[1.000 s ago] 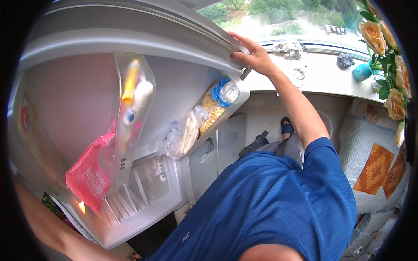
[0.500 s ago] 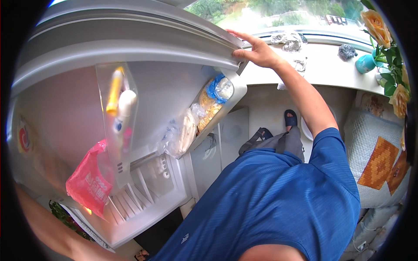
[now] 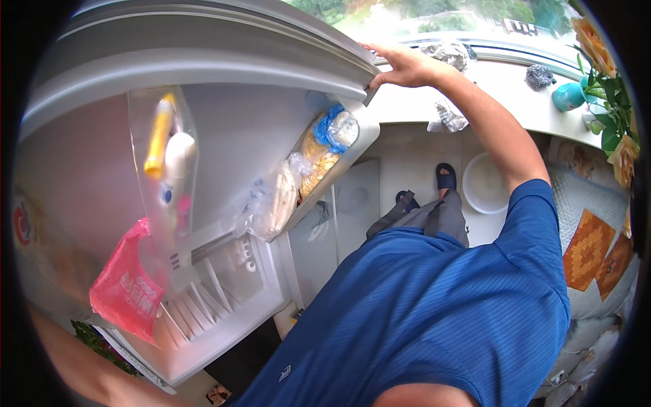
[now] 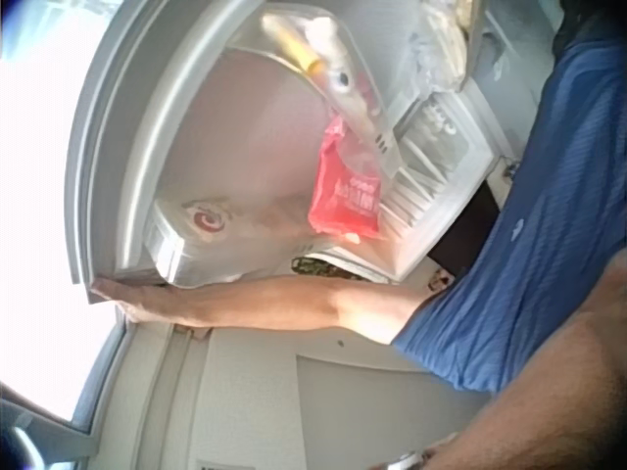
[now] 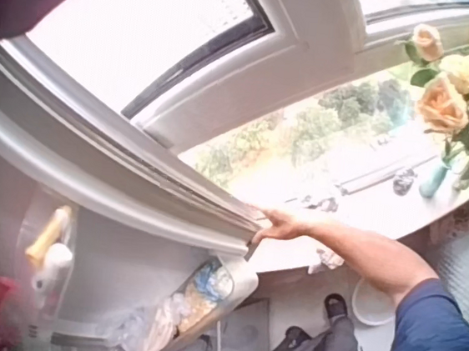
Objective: The person cleans a plastic frame with a cloth and then installs it onto the door of a refrigerator.
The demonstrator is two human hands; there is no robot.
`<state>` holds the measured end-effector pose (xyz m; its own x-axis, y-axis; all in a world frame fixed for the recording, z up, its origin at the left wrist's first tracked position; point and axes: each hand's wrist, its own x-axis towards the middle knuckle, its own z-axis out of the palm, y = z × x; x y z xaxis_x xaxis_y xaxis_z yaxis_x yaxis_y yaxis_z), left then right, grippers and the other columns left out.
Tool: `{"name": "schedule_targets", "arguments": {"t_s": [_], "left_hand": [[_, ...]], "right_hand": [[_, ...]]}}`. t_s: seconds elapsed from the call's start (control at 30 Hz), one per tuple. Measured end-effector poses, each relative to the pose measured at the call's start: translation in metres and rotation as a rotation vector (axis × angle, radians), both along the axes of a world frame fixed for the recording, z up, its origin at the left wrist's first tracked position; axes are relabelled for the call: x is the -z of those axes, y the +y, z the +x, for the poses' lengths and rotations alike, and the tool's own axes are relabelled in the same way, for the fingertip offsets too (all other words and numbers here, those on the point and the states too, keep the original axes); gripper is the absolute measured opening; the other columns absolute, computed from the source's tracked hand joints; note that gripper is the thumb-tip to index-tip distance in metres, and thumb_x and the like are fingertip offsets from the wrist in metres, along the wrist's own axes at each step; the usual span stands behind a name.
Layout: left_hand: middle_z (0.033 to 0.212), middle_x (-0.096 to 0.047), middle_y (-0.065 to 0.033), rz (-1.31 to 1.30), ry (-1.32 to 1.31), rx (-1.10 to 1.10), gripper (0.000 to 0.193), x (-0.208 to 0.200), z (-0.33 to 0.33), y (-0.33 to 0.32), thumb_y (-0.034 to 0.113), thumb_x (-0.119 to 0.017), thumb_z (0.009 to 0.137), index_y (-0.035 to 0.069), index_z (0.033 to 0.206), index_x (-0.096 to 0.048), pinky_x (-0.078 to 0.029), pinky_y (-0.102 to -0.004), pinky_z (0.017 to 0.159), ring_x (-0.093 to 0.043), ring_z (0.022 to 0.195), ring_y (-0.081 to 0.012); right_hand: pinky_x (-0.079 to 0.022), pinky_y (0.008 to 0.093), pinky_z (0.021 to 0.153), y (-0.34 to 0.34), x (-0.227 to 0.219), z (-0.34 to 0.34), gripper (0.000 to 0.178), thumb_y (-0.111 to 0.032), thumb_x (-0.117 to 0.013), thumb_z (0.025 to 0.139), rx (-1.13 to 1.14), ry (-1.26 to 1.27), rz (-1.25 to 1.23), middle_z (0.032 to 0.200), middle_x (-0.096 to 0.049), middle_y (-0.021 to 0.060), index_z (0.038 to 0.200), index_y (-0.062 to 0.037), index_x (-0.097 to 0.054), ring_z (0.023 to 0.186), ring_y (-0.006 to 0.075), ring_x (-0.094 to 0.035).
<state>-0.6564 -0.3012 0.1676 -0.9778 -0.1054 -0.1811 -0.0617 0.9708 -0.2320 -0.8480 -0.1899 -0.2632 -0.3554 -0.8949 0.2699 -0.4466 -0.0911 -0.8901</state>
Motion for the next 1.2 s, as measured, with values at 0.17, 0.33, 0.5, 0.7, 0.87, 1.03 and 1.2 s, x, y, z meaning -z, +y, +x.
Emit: {"name": "schedule_targets", "arguments": {"t_s": [0.17,0.33,0.5,0.7,0.87,1.03,1.2], "left_hand": [[0.122,-0.073,-0.0255,0.008,0.001,0.005,0.069,0.003,-0.003,-0.002,0.048,-0.081,0.088,-0.007,0.129,-0.071,-0.055,-0.0402,0.098,-0.071,0.109,-0.0347],[0.123,-0.073,-0.026,0.014,-0.004,0.009,0.07,0.002,-0.003,-0.001,0.048,-0.081,0.088,-0.008,0.129,-0.071,-0.055,-0.0404,0.099,-0.07,0.111,-0.0353],[0.125,-0.073,-0.0265,0.019,-0.004,0.002,0.07,0.003,-0.004,-0.002,0.048,-0.081,0.088,-0.008,0.13,-0.071,-0.054,-0.0405,0.1,-0.07,0.112,-0.0359],[0.126,-0.072,-0.0271,0.026,0.008,-0.001,0.071,0.0,0.003,-0.003,0.047,-0.081,0.088,-0.008,0.131,-0.07,-0.054,-0.0407,0.102,-0.07,0.114,-0.0366],[0.127,-0.072,-0.0276,0.033,0.009,0.014,0.072,0.001,0.008,0.004,0.047,-0.081,0.088,-0.009,0.131,-0.07,-0.054,-0.0409,0.103,-0.07,0.115,-0.0372],[0.128,-0.072,-0.0282,0.029,-0.009,0.016,0.072,0.003,0.0,0.007,0.047,-0.081,0.088,-0.009,0.132,-0.069,-0.054,-0.041,0.104,-0.07,0.117,-0.0378],[0.129,-0.072,-0.0287,0.023,0.035,0.024,0.073,-0.016,0.0,-0.004,0.047,-0.081,0.087,-0.009,0.133,-0.069,-0.054,-0.0412,0.105,-0.069,0.118,-0.0384]], "right_hand": [[-0.045,0.0441,0.12,-0.009,0.007,0.001,0.096,-0.029,-0.09,0.088,0.002,-0.062,-0.022,0.139,-0.07,0.0209,0.166,-0.007,-0.039,0.135,0.0271,-0.061],[-0.045,0.0438,0.12,0.003,0.011,-0.003,0.108,-0.02,-0.09,0.087,-0.083,0.058,-0.023,0.158,-0.053,0.0233,0.172,-0.0109,-0.023,0.143,0.034,-0.055],[-0.044,0.0427,0.12,0.0,0.01,-0.002,0.107,-0.021,-0.09,0.086,-0.08,-0.045,-0.022,0.156,-0.056,0.0252,0.171,-0.0093,-0.026,0.144,0.0343,-0.055],[-0.044,0.0426,0.12,0.002,-0.013,0.007,0.102,-0.026,-0.091,0.086,-0.011,-0.006,0.062,0.152,-0.059,0.0275,0.167,-0.0044,-0.033,0.144,0.0367,-0.055],[-0.044,0.0444,0.12,0.006,-0.011,0.018,0.1,-0.027,-0.09,0.086,-0.004,0.001,0.021,0.152,-0.058,0.0291,0.165,-0.0011,-0.035,0.145,0.0394,-0.054],[-0.049,0.0471,0.113,0.015,0.005,0.035,0.084,-0.03,-0.087,0.089,0.203,0.075,0.061,0.14,-0.066,0.0258,0.157,-0.0041,-0.046,0.132,0.0414,-0.062],[-0.06,0.0419,0.096,0.016,0.033,0.067,0.072,-0.051,-0.082,0.094,0.343,-0.315,0.128,0.13,-0.074,0.0137,0.147,-0.0057,-0.06,0.114,0.0279,-0.075]]}}
